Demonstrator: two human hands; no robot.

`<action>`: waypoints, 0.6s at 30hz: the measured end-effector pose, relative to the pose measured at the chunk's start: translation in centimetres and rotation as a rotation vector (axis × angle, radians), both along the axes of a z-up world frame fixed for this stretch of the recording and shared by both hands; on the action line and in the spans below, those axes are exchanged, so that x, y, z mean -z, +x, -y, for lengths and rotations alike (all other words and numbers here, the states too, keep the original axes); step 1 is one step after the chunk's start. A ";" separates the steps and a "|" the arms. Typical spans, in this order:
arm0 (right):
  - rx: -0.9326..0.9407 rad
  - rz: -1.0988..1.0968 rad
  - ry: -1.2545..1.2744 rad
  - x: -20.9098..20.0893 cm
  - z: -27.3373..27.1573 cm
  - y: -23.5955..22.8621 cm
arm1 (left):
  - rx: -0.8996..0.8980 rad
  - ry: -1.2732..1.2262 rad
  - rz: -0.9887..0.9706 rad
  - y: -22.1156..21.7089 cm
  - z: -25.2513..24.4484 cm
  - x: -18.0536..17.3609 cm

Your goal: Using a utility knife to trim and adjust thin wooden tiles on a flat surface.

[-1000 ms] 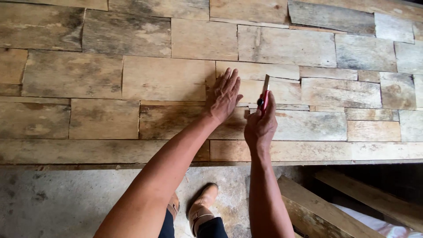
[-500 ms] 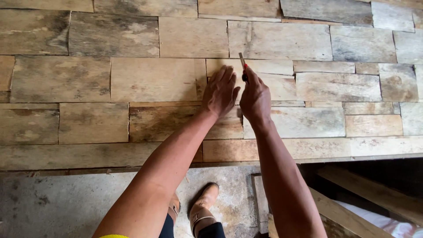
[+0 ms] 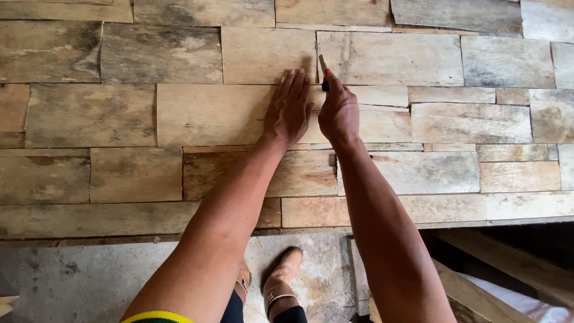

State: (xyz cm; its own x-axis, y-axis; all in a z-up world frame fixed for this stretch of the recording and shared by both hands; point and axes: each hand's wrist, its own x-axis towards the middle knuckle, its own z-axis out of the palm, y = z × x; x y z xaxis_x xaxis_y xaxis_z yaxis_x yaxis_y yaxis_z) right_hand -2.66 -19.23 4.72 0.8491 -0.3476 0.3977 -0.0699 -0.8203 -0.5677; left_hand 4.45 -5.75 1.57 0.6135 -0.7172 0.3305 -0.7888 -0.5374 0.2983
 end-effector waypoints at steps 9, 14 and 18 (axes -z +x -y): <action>0.102 -0.222 0.022 1.3 -0.2 0.8 | 0.012 -0.068 -0.062 -0.2 -0.4 -0.6; 0.083 -0.164 -0.024 0.3 -0.8 1.0 | 0.000 -0.035 -0.051 -0.2 -0.3 -0.8; 0.106 -0.208 -0.018 -1.5 -1.5 1.0 | 0.004 -0.051 -0.055 -0.3 -0.4 -1.2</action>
State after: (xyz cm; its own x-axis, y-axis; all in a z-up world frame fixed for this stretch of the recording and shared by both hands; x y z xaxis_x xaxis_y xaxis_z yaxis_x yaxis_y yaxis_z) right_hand -1.66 -17.69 6.18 0.8727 -0.4334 0.2247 -0.2703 -0.8122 -0.5169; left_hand 4.12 -5.30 2.73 0.6290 -0.7025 0.3329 -0.7726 -0.5174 0.3679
